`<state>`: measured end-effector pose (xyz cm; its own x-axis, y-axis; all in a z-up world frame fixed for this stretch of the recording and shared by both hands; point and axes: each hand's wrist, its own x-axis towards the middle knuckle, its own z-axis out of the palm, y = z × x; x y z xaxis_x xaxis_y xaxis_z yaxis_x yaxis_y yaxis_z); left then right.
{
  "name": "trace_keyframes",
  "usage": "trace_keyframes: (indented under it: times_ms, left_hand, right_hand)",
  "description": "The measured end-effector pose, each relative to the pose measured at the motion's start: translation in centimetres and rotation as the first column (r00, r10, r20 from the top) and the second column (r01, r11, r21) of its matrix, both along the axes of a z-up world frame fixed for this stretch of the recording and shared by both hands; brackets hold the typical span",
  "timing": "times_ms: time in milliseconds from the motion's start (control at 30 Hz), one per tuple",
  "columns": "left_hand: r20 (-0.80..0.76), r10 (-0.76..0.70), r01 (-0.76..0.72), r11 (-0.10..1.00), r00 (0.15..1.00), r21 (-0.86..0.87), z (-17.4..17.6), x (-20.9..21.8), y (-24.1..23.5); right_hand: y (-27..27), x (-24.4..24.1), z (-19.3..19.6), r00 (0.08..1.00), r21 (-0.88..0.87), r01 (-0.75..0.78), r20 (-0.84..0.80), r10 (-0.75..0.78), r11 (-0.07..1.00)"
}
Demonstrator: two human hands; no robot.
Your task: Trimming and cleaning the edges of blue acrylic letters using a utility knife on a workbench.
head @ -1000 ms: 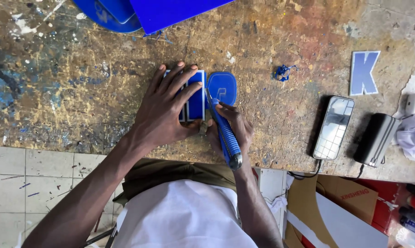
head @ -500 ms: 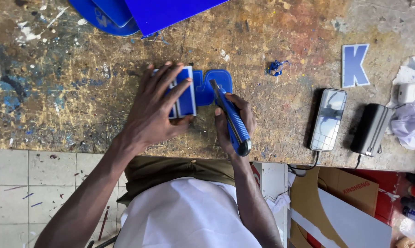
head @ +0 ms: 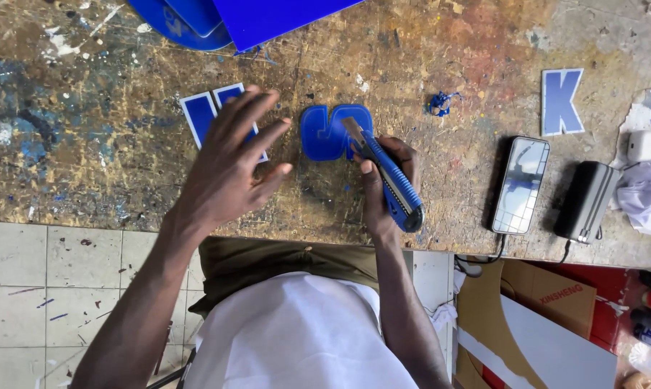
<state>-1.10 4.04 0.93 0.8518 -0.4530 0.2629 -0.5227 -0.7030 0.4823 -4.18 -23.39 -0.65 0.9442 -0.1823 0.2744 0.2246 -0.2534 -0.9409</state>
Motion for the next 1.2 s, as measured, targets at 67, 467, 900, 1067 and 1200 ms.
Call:
trace_keyframes:
  times_ms: [67, 467, 900, 1067, 1200]
  left_hand:
    - [-0.019, -0.040, 0.040, 0.999, 0.999, -0.009, -0.3, 0.5, -1.6]
    - [-0.219, -0.030, 0.019, 0.999, 0.975, -0.050, 0.8, 2.0, -4.2]
    - [-0.196, -0.082, 0.063, 0.993, 0.977, -0.101, 1.9, 2.3, -3.8]
    - [-0.184, -0.084, 0.078, 0.996, 0.979, -0.041, 0.4, 2.8, -4.9]
    - [-0.334, -0.313, 0.229, 0.936, 0.889, -0.268, 2.8, 3.1, -4.9]
  right_hand:
    - [0.3, 0.0, 0.0, 1.000, 0.070, -0.025, 0.015, 0.024, 0.997]
    - [-0.1, 0.0, -0.8, 0.986, 0.171, -0.102, 0.146, 0.078, 0.980]
    - [-4.3, -0.2, -2.4, 0.987, 0.670, -0.016, -0.106, 0.118, 0.742]
    - [-4.4, -0.2, -3.1, 0.995, 0.493, -0.084, -0.001, 0.097, 0.866]
    - [-3.6, -0.4, -2.4, 0.960, 0.694, -0.236, 0.057, 0.275, 0.680]
